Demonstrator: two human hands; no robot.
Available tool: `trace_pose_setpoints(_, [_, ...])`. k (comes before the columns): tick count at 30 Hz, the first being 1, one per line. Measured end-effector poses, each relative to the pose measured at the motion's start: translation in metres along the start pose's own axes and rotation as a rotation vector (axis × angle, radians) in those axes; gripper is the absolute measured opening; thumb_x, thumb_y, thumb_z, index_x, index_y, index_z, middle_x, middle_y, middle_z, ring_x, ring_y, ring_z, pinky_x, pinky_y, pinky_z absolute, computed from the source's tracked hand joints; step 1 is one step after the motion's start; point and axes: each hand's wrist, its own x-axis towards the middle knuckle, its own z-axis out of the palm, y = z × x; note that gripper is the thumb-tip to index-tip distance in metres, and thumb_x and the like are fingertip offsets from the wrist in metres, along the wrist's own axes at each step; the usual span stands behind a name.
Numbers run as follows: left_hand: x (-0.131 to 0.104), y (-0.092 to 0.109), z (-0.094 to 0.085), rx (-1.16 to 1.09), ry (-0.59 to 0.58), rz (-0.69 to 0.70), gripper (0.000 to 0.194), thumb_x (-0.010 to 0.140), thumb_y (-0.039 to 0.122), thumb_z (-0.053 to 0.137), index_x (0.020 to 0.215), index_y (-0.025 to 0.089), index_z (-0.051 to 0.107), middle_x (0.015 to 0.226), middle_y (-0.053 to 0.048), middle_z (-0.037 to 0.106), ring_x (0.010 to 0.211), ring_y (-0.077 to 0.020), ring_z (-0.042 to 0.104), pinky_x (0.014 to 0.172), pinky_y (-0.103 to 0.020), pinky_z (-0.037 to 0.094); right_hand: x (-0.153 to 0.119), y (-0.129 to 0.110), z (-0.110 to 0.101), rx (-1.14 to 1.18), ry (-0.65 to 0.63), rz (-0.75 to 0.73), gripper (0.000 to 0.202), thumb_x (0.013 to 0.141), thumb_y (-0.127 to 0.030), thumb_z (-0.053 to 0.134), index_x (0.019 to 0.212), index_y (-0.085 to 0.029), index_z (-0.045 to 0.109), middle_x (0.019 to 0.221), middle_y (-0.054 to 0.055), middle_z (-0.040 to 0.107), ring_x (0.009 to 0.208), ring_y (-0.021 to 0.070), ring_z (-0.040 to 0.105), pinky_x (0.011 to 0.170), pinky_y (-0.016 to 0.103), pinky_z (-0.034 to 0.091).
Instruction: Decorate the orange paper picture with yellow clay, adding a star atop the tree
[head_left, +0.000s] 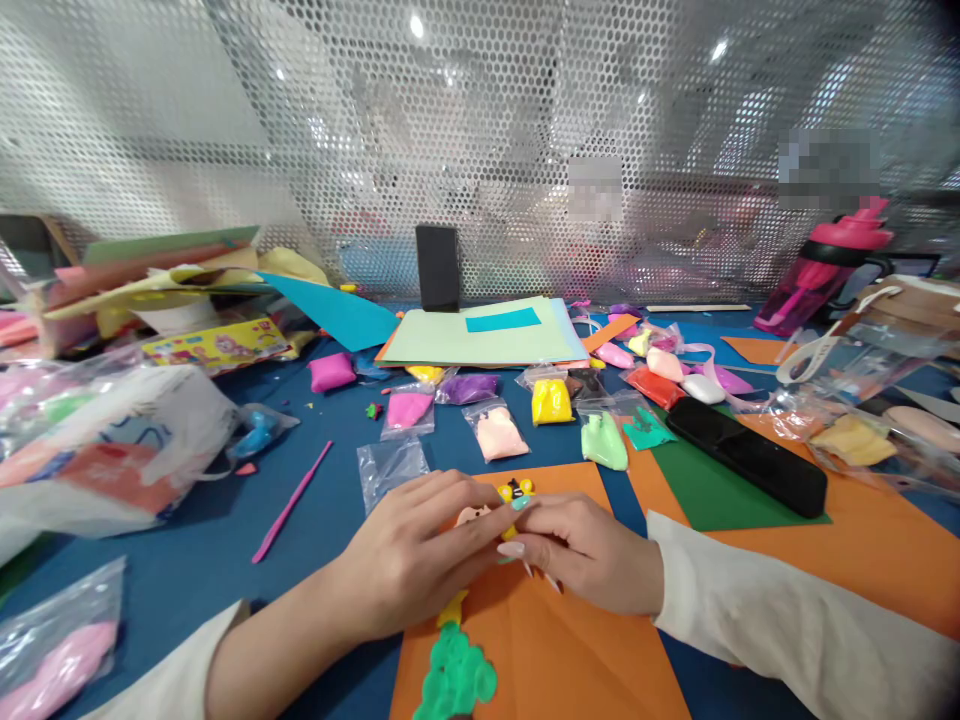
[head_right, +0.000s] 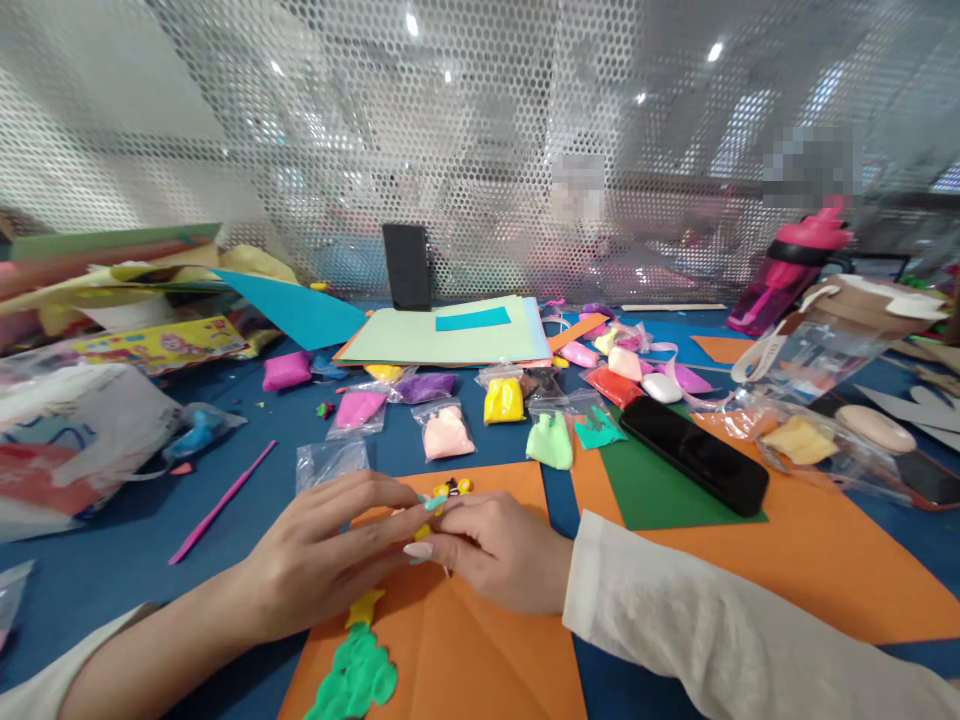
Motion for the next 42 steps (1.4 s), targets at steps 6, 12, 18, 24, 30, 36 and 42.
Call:
trace_pose_setpoints(6, [0.003,0.006,-0.008,-0.048,-0.051,0.019,0.023,0.088,0.016,0.042,0.108,0.015,0.055,0.087,-0.008,0.063,0.076,-0.0155,0.062,0.066,-0.026,0.052,0.001,0.004,0.001,-0.028,-0.002,0.029,0.043,0.092,-0.041,0.045,0.057,-0.017,0.043,0.055,-0.004,0.041,0.052,0.0072,0.040,0.047,0.020,0.032])
trace_pose_setpoints(12, [0.005,0.007,-0.008,-0.063,-0.100,-0.037,0.017,0.091,0.024,0.039,0.090,0.016,0.053,0.082,-0.007,0.060,0.070,-0.0158,0.056,0.063,-0.027,0.048,-0.004,0.009,0.004,-0.148,-0.018,-0.052,0.039,0.083,-0.020,0.051,0.052,-0.018,0.028,0.054,-0.005,0.033,0.049,0.0064,0.034,0.047,0.022,0.025])
trace_pose_setpoints(18, [0.007,0.011,0.000,-0.027,-0.223,0.004,0.023,0.090,0.019,0.034,0.072,0.018,0.049,0.071,-0.004,0.055,0.063,-0.0159,0.049,0.057,-0.027,0.040,-0.006,0.009,0.008,-0.188,-0.021,-0.032,0.038,0.078,-0.017,0.058,0.051,-0.017,0.031,0.054,-0.006,0.035,0.049,0.0059,0.035,0.048,0.021,0.026])
trace_pose_setpoints(24, [0.005,0.012,0.001,-0.015,-0.206,0.012,0.024,0.089,0.016,0.035,0.066,0.019,0.043,0.062,-0.002,0.050,0.056,-0.0144,0.040,0.051,-0.027,0.035,-0.004,0.006,0.009,-0.137,-0.006,0.081,0.051,0.071,-0.043,0.074,0.050,-0.016,0.036,0.054,-0.007,0.037,0.049,0.0051,0.035,0.045,0.019,0.027])
trace_pose_setpoints(30, [0.007,0.010,0.002,-0.032,-0.202,-0.005,0.024,0.085,0.008,0.032,0.066,0.019,0.041,0.061,-0.001,0.049,0.054,-0.0146,0.039,0.050,-0.027,0.033,-0.006,0.005,0.009,-0.107,0.099,-0.117,0.045,0.089,-0.031,0.054,0.050,-0.016,0.036,0.052,-0.005,0.034,0.048,0.0060,0.034,0.046,0.022,0.026])
trace_pose_setpoints(36, [0.006,-0.003,-0.008,0.051,-0.058,-0.183,0.017,0.089,0.013,0.037,0.079,0.018,0.050,0.064,-0.001,0.054,0.057,-0.0139,0.046,0.052,-0.025,0.039,-0.004,-0.002,-0.001,-0.063,0.171,-0.047,0.037,0.087,-0.022,0.050,0.051,-0.017,0.041,0.051,-0.004,0.033,0.048,0.0078,0.034,0.045,0.024,0.026])
trace_pose_setpoints(42, [-0.002,-0.019,-0.014,0.103,0.103,-0.312,0.010,0.091,0.018,0.047,0.090,0.018,0.058,0.075,0.000,0.064,0.064,-0.0095,0.060,0.060,-0.019,0.047,-0.005,0.003,-0.004,0.085,0.256,0.156,0.024,0.089,-0.029,0.047,0.082,-0.013,0.063,0.053,-0.002,0.047,0.045,0.0073,0.042,0.043,0.021,0.033])
